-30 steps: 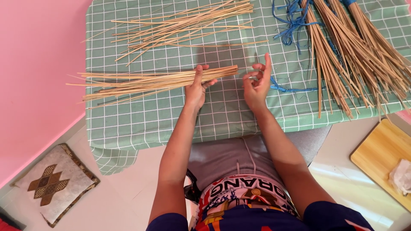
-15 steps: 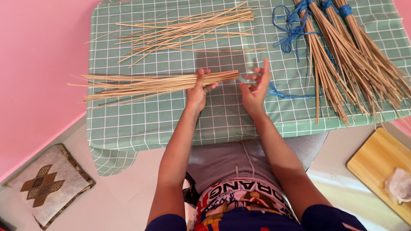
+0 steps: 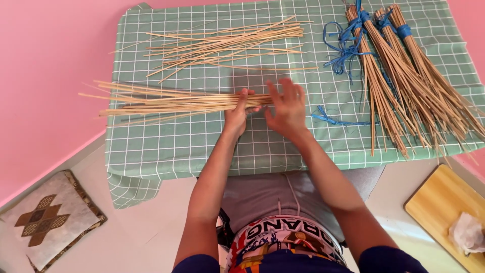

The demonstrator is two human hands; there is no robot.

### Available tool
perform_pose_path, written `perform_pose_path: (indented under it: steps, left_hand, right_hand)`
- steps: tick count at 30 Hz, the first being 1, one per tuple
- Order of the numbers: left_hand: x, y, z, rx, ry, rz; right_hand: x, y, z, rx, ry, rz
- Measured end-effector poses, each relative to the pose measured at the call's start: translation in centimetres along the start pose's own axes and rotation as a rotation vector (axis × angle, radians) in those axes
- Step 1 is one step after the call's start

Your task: Gathering loose bamboo sticks into bundles and securing them with blue plastic string.

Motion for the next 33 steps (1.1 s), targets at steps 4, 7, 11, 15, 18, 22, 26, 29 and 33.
perform_pose_path:
  steps: [4, 7, 11, 15, 18, 22, 26, 29, 33]
  left_hand:
    - [-0.3, 0.1, 0.7, 0.006, 0.011, -0.002]
    - [-0.4, 0.6, 1.3, 0.014, 0.027, -0.020]
    - [-0.4, 0.5, 0.9, -0.051, 0.030, 0.018]
    - [-1.1, 2.0, 3.4, -0.018, 0.061, 0.097]
    - [-1.1, 2.0, 3.2, -0.001, 0.068, 0.136]
    - [-0.6, 1.5, 2.0, -0.002, 0.118, 0.119]
    - [-1.0, 2.1, 3.2, -0.001, 0.141, 0.146]
    - [-0.9, 2.1, 3.5, 0.005, 0.148, 0.181]
    - [-0.9, 2.7, 3.9, -0.024, 0.173, 0.177]
  right_hand:
    - [-0.4, -3.6, 0.3, 0.066, 0.040, 0.133]
    - [-0.8, -4.8, 0.7, 0.147, -0.004, 0.354]
    - [-0.4, -7.4, -0.4, 0.258, -0.140, 0.603]
    - [0.3, -8.3, -0.8, 0.208, -0.210, 0.773]
    - [0.3, -7.2, -0.6, 0.195, -0.180, 0.667]
    - [0.9, -6.4, -0.6, 0.208, -0.091, 0.544]
    - [0.9, -6.0, -0.7, 0.247, -0.072, 0.539]
    - [0.9, -5.5, -0.9, 0.270, -0.064, 0.516]
    - [1.8, -4.0, -1.9, 0.156, 0.149, 0.195]
Point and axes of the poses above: each hand's wrist, its own x-axis away from the middle knuckle, its own y-axis out of the back of the hand, z = x × y, the point moved 2 cm from there along -x, towards the middle knuckle, and after that the axes turned 4 degrees about -y, right-handed, at the moved point
